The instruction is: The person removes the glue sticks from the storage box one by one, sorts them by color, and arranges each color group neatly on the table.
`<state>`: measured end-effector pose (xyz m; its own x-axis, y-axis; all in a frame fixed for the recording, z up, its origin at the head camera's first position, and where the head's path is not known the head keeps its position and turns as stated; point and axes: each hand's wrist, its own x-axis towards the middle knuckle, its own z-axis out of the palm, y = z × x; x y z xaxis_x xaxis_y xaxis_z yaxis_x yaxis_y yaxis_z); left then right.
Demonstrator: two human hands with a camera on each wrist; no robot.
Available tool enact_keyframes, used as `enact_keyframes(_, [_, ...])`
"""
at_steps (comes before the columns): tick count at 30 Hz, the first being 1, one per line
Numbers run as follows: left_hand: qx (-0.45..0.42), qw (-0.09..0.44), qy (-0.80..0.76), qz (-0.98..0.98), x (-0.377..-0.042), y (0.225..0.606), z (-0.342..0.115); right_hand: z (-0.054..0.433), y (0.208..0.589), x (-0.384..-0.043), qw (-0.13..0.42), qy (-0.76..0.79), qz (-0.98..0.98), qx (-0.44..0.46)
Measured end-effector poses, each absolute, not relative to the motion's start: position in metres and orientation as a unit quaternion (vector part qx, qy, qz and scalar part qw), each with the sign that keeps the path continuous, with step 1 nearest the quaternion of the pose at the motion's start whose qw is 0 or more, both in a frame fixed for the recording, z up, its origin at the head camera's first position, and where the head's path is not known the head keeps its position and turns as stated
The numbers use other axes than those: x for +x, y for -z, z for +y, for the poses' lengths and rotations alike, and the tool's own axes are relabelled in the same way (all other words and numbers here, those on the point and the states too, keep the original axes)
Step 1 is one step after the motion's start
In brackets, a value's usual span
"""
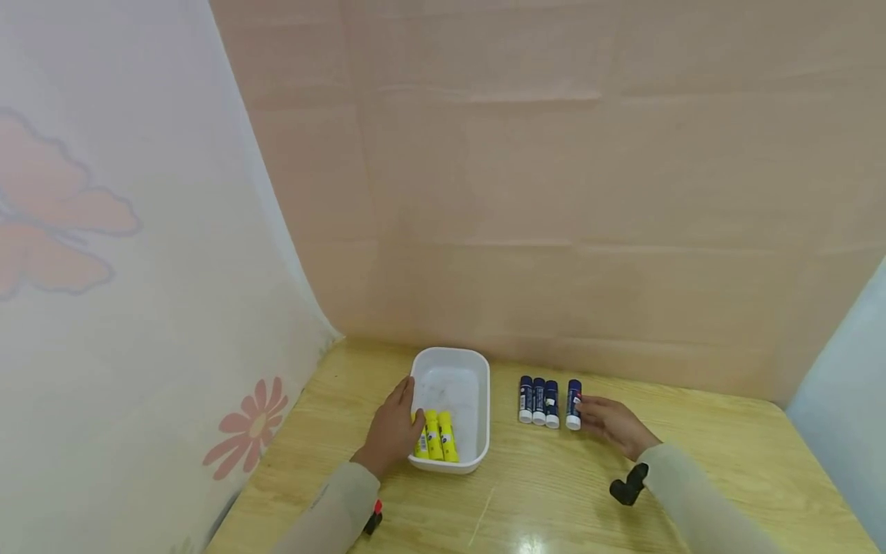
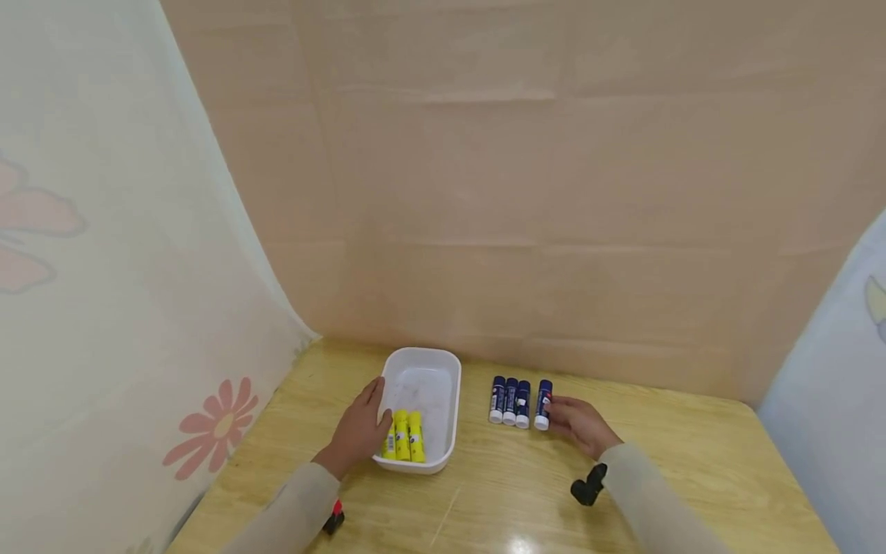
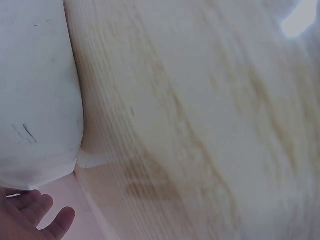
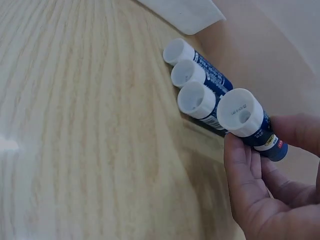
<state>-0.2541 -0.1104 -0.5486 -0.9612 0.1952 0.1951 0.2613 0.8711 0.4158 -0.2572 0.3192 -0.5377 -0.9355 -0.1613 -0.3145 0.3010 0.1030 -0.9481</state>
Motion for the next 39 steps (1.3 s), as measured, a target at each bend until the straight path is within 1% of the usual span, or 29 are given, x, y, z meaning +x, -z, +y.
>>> enact_keyframes(6, [-0.125,0.077,0.232,-0.961,-0.252,0.546,-0.109,0.32,0.546,-0.258,0.177,0.677,0.711,0.063])
enact_keyframes(13, [-0.122,0.075,0.236,-0.961,-0.252,0.546,-0.108,0.311,0.54,-0.259,0.164,0.646,0.742,0.072])
enact_keyframes(24, [-0.106,0.046,0.239,-0.964,-0.251,0.541,-0.103,0.305,0.533,-0.262,0.148,0.607,0.775,0.096])
enact_keyframes(39, [-0.119,0.06,0.246,-0.96,-0.252,0.543,-0.104,0.302,0.535,-0.267,0.14,0.586,0.79,0.111])
